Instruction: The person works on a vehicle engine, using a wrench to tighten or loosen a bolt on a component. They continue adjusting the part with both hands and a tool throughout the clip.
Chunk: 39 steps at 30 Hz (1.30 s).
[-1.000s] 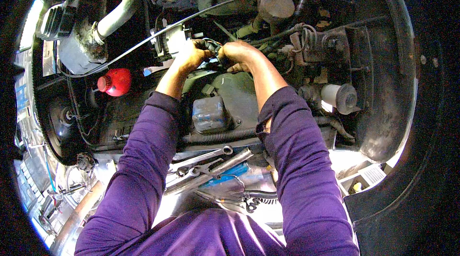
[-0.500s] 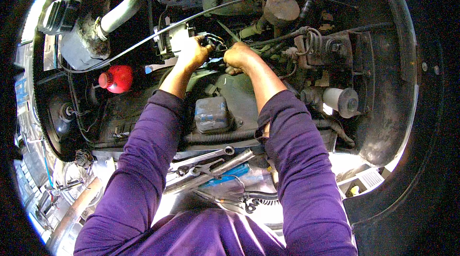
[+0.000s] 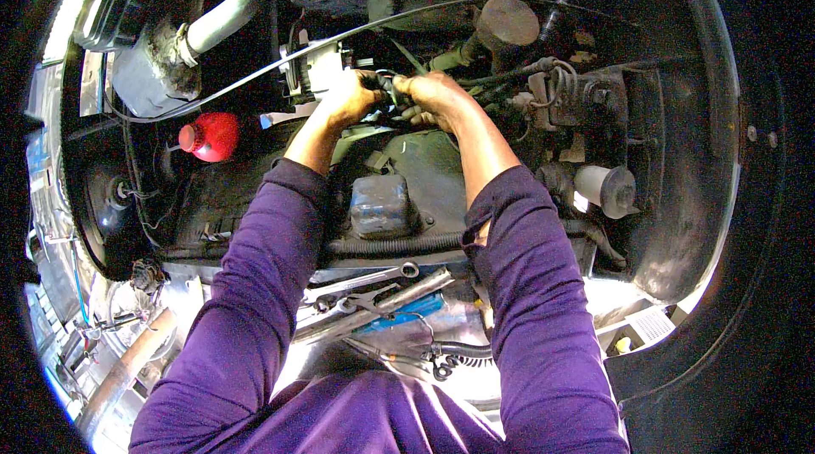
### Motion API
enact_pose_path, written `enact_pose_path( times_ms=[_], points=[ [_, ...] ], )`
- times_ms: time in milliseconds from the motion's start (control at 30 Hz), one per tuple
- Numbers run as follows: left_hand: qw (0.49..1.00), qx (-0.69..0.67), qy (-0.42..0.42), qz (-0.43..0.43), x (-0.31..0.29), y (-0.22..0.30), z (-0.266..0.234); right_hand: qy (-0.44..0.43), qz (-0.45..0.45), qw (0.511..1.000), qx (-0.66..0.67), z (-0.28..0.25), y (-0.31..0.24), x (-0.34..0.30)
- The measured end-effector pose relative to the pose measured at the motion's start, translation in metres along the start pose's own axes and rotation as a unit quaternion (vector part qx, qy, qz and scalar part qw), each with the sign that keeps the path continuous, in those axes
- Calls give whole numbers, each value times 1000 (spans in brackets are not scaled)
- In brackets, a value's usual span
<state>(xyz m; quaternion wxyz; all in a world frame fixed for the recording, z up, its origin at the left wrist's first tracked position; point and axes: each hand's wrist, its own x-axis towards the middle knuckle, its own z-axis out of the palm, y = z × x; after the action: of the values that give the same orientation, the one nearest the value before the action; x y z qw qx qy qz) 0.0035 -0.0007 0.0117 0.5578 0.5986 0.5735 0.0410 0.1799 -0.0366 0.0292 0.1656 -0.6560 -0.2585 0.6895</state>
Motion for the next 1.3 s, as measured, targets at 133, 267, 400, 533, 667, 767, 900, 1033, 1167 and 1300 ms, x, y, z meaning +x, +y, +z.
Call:
enact_pose_path(
  times_ms=[133,267,400,533,667,767,900,1033,1167,1300],
  points=[
    [998,-6,35,54,-1,-4,5,5,-1,998,55,5,-4,3],
    [992,57,109,28,6,-4,8,4,40,998,-41,5,3,4],
    [997,17,72,-7,5,-4,3,25,25,999,-41,12,14,6],
    [998,46,27,-14,2,-2,0,27,11,999,-43,11,15,7],
    [999,25,36,5,3,-3,2,-40,42,998,-26,2,8,4],
    [1000,-18,15,3,3,-5,1,-35,36,998,42,-2,3,2],
    [997,60,-1,45,2,-7,1,-9,17,993,117,2,-1,2],
    [995,50,79,23,9,-7,7,66,20,992,103,3,1,4],
    [987,92,133,14,11,-10,10,-13,45,999,3,9,9,6],
    [999,-6,32,-2,7,-8,2,38,33,998,33,11,14,9]
  ],
)
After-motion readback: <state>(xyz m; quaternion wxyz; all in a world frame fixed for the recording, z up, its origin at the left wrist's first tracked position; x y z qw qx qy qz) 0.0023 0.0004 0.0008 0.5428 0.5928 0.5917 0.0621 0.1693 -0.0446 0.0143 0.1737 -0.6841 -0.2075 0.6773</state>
